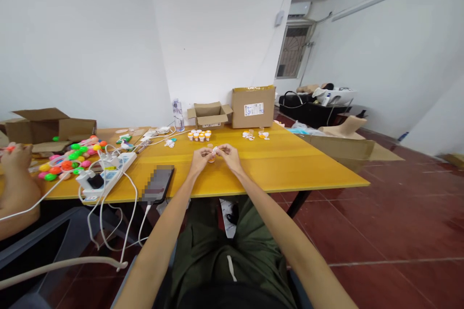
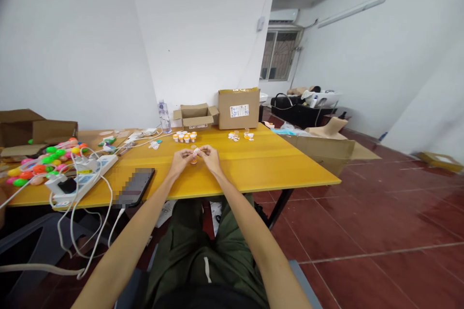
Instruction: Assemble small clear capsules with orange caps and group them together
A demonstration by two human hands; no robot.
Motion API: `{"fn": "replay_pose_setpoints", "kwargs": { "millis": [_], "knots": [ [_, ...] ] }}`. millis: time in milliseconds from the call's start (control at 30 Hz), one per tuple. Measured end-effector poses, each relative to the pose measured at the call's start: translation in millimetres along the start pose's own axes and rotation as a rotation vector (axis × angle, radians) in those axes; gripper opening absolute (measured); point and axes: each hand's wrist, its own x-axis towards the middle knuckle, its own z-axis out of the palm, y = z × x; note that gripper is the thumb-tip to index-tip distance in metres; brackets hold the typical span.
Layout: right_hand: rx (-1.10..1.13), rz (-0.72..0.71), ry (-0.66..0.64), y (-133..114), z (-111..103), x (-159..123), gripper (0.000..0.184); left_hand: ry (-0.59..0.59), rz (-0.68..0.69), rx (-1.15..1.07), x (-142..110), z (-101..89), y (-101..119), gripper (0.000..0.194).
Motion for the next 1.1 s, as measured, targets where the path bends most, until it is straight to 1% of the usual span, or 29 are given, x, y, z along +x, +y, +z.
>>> {"fn": "replay_pose_setpoints", "kwargs": {
  "millis": [200,433,767,933,1100],
  "knots": [
    [0.003,0.001,-0.01,-2.8,1.1,-1.0,0.028,0.003,-0.007,0.0,-0.9,0.5,1.8,0.023],
    [-0.009,-0.006,-0.027,-6.1,0.6,-1.9,0.023,0.004,-0.025,-0.014,-1.0,1.3,2.5,0.025],
    [-0.084,-0.075,-0.083,-5.0,-1.6,-2.0,0.02,0.001,-0.036,-0.028,-1.5,1.9,5.5,0.029],
    [-0.049,-0.054,-0.098,-2.8,-1.3,-1.4,0.023,0.01,-0.028,-0.036,-0.7,1.9,4.2,0.025],
    [-0.005,-0.036,-0.111,-5.9,-0.5,-2.3,0.029,-0.001,-0.017,-0.033,-1.1,1.8,4.4,0.024]
  ]
}}
